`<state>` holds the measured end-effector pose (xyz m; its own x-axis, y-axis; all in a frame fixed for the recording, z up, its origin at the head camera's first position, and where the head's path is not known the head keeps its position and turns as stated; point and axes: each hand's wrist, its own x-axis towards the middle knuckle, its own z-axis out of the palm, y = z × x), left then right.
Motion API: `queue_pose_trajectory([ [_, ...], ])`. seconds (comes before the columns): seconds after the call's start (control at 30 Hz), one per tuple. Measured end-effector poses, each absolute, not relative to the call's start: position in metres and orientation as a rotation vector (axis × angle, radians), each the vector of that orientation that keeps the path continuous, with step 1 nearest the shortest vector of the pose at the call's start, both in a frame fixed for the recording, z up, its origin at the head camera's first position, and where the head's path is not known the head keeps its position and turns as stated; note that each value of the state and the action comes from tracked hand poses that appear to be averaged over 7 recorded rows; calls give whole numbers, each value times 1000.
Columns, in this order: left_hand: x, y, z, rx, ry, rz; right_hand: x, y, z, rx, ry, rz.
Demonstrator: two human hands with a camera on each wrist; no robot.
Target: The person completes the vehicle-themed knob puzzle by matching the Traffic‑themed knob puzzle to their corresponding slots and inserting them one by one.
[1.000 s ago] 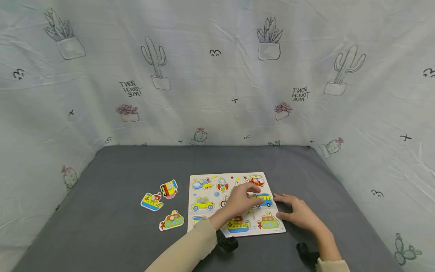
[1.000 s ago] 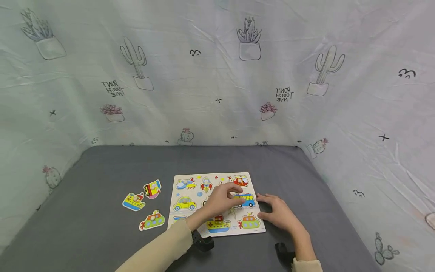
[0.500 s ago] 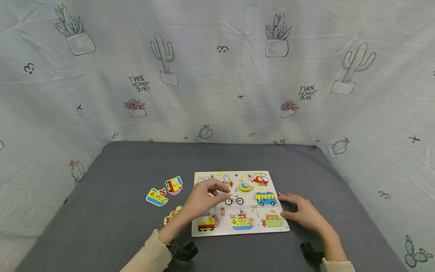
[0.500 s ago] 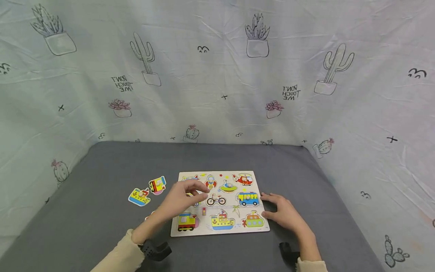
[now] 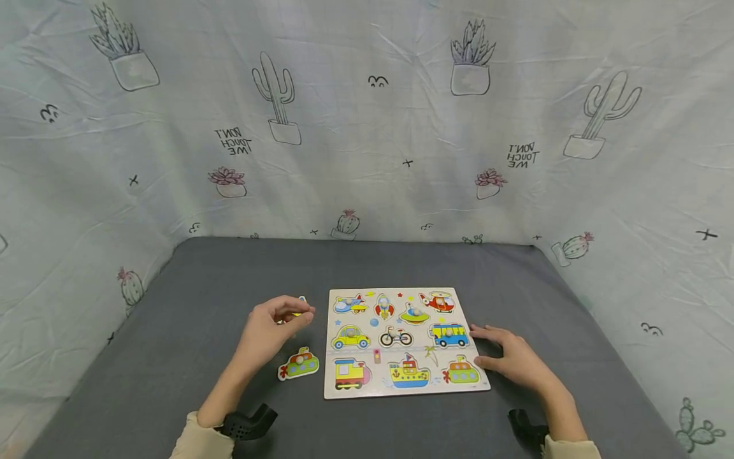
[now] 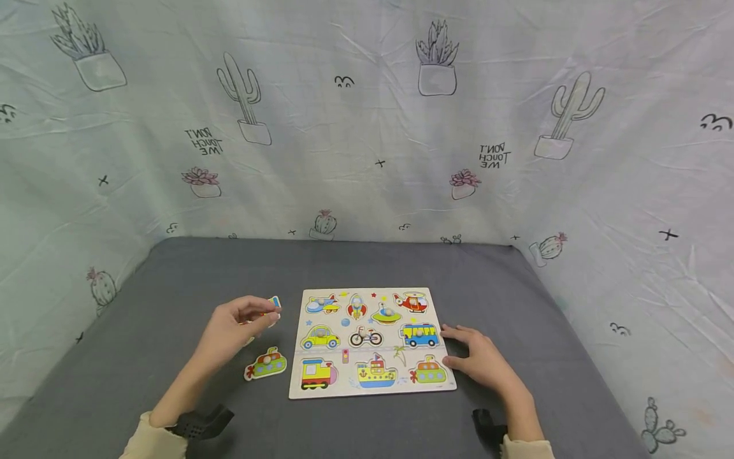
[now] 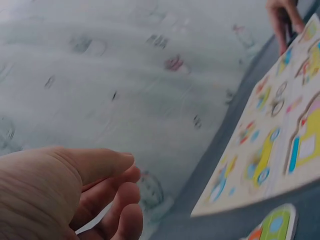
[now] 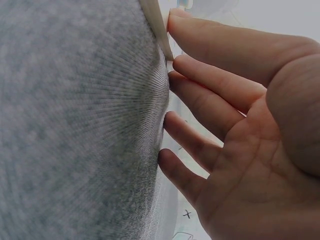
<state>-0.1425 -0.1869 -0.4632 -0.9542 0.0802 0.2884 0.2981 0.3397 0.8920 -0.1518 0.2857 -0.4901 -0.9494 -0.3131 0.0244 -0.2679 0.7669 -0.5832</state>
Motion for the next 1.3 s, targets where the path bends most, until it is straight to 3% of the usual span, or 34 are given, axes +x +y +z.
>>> queue_pose_trajectory([
  [0.47, -175, -233, -492, -245, -2351, -1882, -149, 287, -489, -446, 2882, -953],
  [0.83, -200, -239, -503, -159, -2448, -1909, -149, 283, -486, -448, 2884, -941],
  [1.3, -209, -237, -505, -98, -2534, -1907, -148, 282, -484, -440, 2883, -943],
])
